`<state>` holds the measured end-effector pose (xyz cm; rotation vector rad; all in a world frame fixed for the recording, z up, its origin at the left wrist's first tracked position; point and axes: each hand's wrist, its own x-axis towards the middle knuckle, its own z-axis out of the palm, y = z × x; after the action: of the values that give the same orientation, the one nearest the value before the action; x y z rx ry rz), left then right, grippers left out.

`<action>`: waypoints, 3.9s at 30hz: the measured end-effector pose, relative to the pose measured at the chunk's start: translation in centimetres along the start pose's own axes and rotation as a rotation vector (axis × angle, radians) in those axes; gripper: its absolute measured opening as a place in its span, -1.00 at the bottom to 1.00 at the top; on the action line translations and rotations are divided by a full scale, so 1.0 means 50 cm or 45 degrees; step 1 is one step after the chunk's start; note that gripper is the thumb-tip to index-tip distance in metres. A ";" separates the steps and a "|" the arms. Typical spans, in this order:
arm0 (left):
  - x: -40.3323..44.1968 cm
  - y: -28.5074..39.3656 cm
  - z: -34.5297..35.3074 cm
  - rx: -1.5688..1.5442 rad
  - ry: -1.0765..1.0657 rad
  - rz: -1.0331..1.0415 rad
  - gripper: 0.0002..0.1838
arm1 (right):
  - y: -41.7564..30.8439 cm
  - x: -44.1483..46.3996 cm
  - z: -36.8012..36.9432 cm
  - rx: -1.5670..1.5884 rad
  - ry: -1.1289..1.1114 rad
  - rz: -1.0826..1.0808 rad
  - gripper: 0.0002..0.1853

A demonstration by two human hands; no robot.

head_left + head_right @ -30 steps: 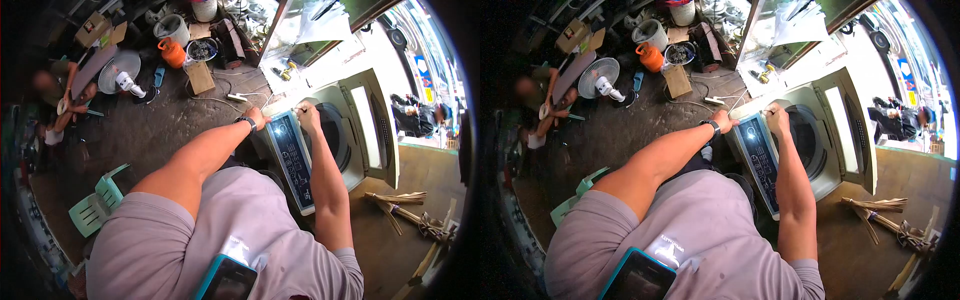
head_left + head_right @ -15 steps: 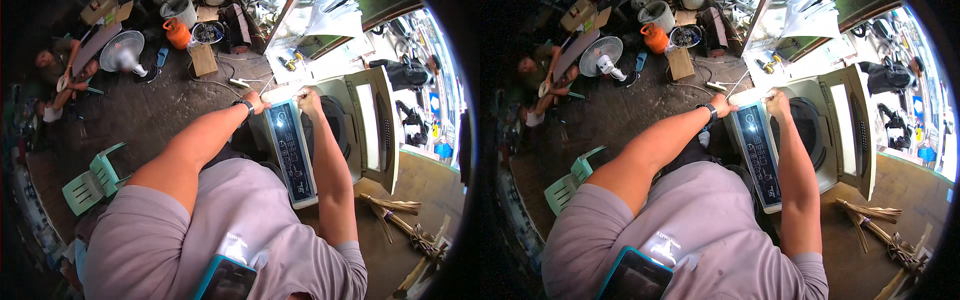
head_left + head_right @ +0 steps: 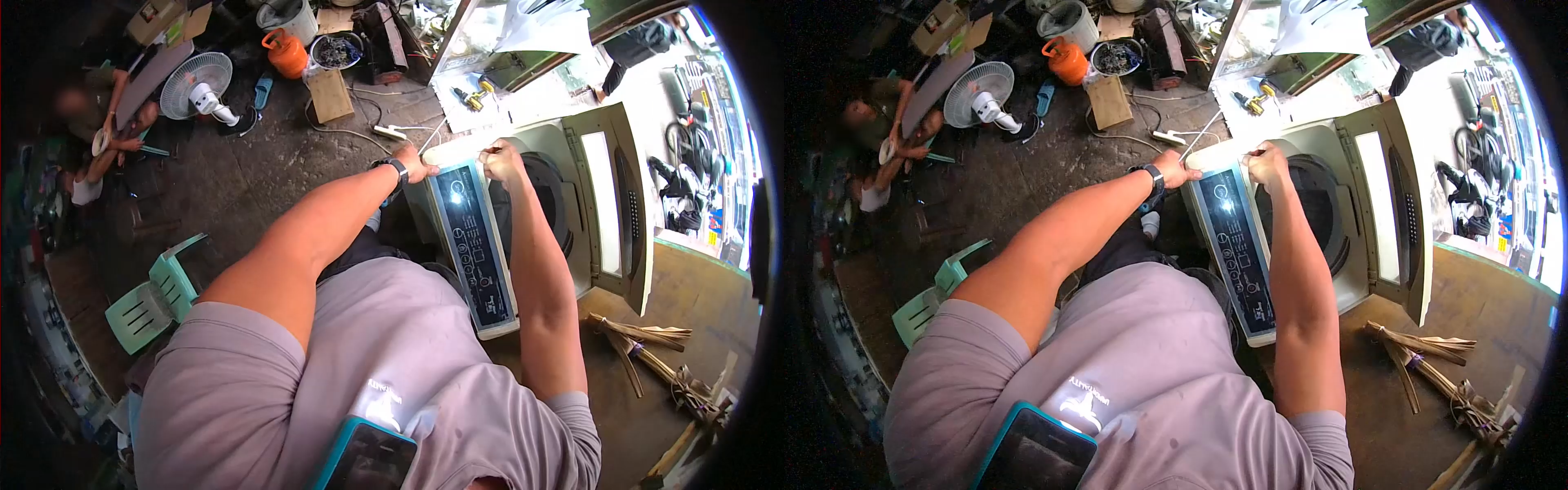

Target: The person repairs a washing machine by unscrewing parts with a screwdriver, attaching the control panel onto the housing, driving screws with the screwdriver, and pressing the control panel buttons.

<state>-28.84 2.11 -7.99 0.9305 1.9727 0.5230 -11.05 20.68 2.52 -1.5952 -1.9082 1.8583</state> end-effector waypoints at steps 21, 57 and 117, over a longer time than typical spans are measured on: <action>-0.066 0.057 -0.052 0.103 -0.124 -0.165 -0.44 | 0.013 -0.078 0.020 -0.605 0.312 -0.577 -0.81; -0.083 0.074 -0.057 0.042 -0.059 -0.129 -0.49 | 0.023 -0.018 -0.023 0.051 -0.074 0.038 -0.85; -0.090 0.261 0.040 0.176 -0.001 0.484 -0.59 | 0.449 -0.699 -0.162 -0.641 0.869 0.277 -0.86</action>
<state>-20.26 6.91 1.93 1.4060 1.8548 0.6008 24.26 -1.82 8.59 -2.2554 -1.9781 0.6913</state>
